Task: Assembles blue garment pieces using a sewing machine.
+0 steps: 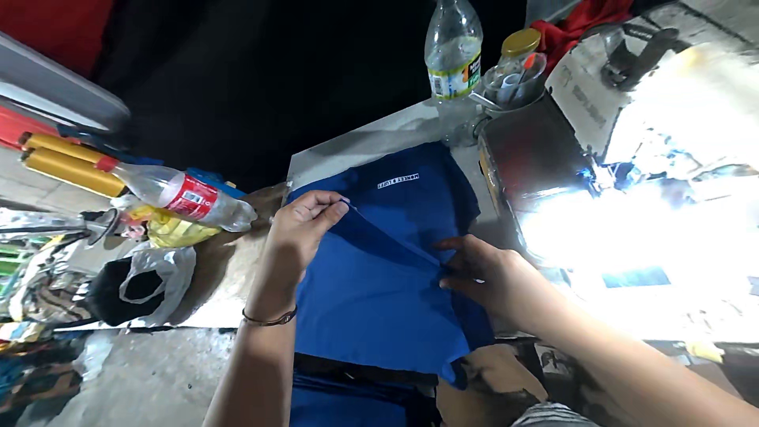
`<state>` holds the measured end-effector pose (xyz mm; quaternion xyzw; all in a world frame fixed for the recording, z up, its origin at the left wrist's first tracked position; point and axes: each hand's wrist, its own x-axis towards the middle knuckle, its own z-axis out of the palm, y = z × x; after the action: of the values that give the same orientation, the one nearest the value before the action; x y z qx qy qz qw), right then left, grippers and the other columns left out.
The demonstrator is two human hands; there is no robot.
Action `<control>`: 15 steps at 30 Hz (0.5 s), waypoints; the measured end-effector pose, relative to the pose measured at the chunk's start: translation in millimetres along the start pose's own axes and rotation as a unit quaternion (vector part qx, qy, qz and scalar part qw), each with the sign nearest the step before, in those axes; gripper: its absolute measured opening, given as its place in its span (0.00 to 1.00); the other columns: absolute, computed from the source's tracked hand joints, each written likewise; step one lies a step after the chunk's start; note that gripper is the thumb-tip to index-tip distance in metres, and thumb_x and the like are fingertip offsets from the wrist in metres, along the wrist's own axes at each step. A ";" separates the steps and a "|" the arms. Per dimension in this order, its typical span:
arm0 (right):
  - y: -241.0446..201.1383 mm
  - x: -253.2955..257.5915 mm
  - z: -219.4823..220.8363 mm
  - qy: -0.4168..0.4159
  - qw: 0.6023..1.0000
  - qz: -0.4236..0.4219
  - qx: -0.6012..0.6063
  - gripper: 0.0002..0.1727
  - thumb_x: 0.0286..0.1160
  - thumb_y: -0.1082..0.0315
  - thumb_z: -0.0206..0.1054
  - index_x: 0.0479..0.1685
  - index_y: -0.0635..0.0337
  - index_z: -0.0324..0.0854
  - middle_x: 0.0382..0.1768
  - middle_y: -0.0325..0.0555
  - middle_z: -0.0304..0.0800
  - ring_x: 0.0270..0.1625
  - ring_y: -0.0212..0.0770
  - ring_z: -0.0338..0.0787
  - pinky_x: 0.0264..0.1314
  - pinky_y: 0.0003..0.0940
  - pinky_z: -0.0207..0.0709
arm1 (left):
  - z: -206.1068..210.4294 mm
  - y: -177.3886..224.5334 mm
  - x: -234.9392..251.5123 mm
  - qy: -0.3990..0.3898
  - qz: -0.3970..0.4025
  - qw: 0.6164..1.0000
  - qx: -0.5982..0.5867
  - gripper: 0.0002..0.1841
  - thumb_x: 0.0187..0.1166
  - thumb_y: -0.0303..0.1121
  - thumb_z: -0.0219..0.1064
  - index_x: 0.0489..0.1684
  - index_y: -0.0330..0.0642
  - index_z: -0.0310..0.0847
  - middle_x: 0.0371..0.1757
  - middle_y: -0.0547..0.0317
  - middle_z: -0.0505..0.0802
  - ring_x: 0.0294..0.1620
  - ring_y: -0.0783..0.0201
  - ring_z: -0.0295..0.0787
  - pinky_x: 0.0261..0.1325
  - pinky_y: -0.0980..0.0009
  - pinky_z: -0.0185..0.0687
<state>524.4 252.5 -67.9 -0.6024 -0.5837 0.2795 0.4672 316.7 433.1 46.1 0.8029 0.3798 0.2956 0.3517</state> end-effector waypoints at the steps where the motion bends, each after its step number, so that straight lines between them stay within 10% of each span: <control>1: -1.6 -0.5 -1.1 0.001 1.000 0.003 0.004 0.25 0.68 0.64 0.79 0.66 0.49 0.81 0.33 0.29 0.91 0.31 0.25 0.89 0.37 0.26 0.86 | 1.8 -0.3 -0.9 0.002 0.009 1.000 -0.008 0.04 0.79 0.27 0.69 0.46 0.43 0.87 0.41 0.71 0.93 0.44 0.80 0.88 0.51 0.80 0.85; 12: -11.9 2.7 -5.8 -0.009 0.996 0.066 0.054 0.22 0.71 0.68 0.78 0.65 0.53 0.81 0.33 0.33 0.92 0.34 0.28 0.91 0.43 0.30 0.88 | 5.4 -12.8 -1.8 0.059 0.098 0.993 0.022 0.05 0.80 0.27 0.67 0.48 0.45 0.86 0.45 0.73 0.91 0.45 0.81 0.87 0.53 0.81 0.84; 15: -9.9 8.9 1.1 -0.006 0.997 0.067 0.027 0.22 0.72 0.68 0.77 0.66 0.54 0.80 0.35 0.36 0.92 0.35 0.31 0.90 0.43 0.33 0.87 | 16.1 -16.5 4.3 0.018 0.092 0.961 0.259 0.13 0.83 0.35 0.67 0.57 0.38 0.87 0.56 0.49 0.92 0.61 0.53 0.87 0.67 0.49 0.78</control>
<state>520.5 260.1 -57.6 -0.6256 -0.5368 0.3297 0.4603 324.3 438.8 24.7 0.8924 0.3746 0.2326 0.0958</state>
